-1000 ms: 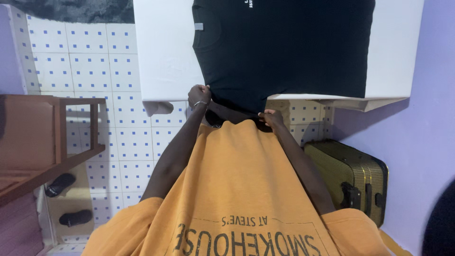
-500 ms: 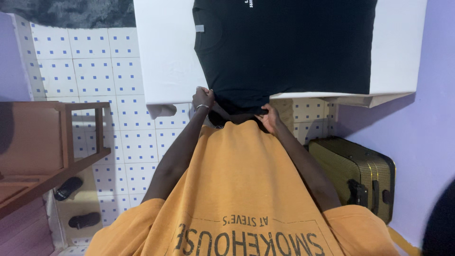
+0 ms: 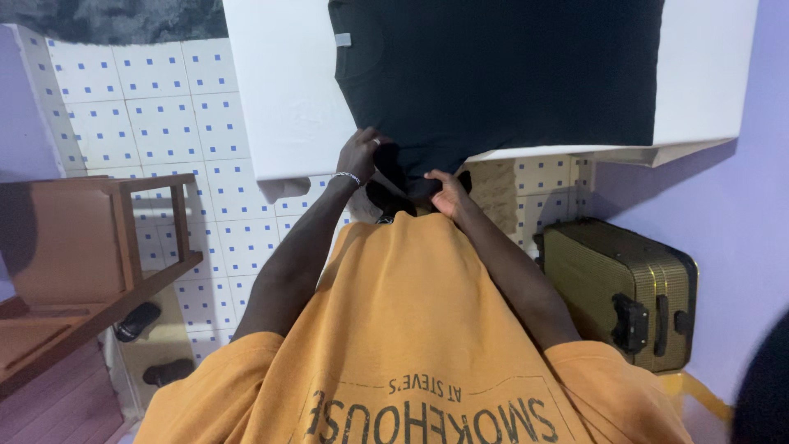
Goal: The person folds a black t-shirt on a white surface, smoothing it with their hands and bringing the edges inward.
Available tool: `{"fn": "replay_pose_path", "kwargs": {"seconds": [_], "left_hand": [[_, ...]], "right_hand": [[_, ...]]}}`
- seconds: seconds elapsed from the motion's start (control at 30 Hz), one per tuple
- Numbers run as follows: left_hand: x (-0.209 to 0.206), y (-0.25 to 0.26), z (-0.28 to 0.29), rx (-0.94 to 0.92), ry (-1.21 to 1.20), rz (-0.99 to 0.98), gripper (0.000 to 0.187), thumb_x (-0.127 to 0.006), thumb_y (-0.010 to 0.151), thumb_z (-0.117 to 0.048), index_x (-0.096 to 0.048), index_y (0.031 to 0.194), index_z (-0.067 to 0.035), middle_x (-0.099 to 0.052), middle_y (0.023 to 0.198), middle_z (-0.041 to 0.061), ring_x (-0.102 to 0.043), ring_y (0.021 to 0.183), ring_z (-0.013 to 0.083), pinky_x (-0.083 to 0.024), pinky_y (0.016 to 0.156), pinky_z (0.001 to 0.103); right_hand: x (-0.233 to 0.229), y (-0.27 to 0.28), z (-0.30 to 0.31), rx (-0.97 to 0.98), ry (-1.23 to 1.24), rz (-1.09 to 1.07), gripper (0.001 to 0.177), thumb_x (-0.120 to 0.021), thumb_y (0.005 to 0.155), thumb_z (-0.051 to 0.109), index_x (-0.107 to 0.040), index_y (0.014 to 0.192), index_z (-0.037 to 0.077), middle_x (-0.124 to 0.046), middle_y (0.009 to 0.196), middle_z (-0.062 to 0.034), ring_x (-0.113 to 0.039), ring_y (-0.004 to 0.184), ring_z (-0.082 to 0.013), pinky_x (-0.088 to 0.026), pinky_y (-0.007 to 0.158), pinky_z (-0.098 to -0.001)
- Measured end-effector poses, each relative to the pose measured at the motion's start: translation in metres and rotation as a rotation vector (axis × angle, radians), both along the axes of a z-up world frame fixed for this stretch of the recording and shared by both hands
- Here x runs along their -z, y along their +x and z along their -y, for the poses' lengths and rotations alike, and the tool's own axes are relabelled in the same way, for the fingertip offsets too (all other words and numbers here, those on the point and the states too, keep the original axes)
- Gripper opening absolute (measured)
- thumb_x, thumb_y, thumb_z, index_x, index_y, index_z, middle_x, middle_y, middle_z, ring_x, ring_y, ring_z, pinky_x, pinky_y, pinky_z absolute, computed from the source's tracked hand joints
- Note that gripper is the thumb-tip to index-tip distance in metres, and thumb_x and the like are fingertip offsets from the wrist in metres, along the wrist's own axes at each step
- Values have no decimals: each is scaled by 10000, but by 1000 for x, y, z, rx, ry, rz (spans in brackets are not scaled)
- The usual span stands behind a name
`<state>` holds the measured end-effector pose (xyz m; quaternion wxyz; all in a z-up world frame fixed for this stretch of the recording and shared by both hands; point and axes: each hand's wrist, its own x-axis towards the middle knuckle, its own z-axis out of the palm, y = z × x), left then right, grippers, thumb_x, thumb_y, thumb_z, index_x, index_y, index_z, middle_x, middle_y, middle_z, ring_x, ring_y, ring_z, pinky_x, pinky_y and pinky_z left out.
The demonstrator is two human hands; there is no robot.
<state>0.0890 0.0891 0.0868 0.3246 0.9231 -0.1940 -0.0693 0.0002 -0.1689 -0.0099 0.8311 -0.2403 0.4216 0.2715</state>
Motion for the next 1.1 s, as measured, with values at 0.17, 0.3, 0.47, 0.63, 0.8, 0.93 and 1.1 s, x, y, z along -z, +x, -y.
{"fn": "replay_pose_path", "kwargs": {"seconds": [0.17,0.3,0.47,0.63,0.8,0.93,1.1], "left_hand": [[6,1,-6,131,36,39,563,-702,703,137,-773,1135,-216,-653,1159,13,-642,1092,244,-581,904,340],[10,-2,-10,160,91,17,579,-739,703,60,-758,1220,-200,-626,1125,34,-606,1079,245,-536,960,363],[11,-5,-14,160,134,3,572,-715,766,44,-754,1268,-228,-624,1141,23,-576,1109,239,-494,988,366],[6,-10,-15,124,234,80,515,-742,790,-47,-751,1237,-303,-630,1168,-5,-548,1161,240,-412,1042,421],[2,-17,-21,81,209,12,447,-796,794,-214,-743,1229,-302,-620,1154,-5,-519,1177,263,-365,1020,453],[16,-19,-21,47,228,94,392,-751,844,-165,-760,1216,-290,-627,1185,-22,-528,1180,237,-371,1003,438],[18,-21,-18,-79,216,41,236,-743,817,-226,-780,1051,-228,-650,1148,-9,-543,1152,252,-373,984,458]], "right_hand": [[24,-11,-5,-27,8,65,527,-711,749,110,-528,1210,-68,-577,1275,-167,-607,1131,-291,-432,1106,-434],[-3,-12,-14,-177,-315,51,583,-767,784,255,-515,1250,12,-555,1326,-99,-539,1221,-202,-315,1158,-448],[0,-15,-27,-368,-398,136,734,-836,895,297,-435,1424,-17,-486,1477,-122,-401,1337,-174,-236,1150,-415],[-29,-12,-41,-244,-244,-59,620,-827,806,128,-476,1291,-33,-595,1157,-176,-610,1125,-313,-591,890,-470],[-73,-8,-45,-184,-76,100,453,-808,884,129,-539,1189,-70,-673,1085,-158,-700,1052,-287,-568,910,-403],[-112,5,-40,-158,-45,28,347,-753,941,211,-548,1155,30,-643,1121,-162,-673,1097,-267,-546,965,-402],[-124,36,-34,-106,-18,139,286,-715,982,241,-562,1115,39,-644,1174,-174,-672,1150,-279,-547,1031,-452]]}}
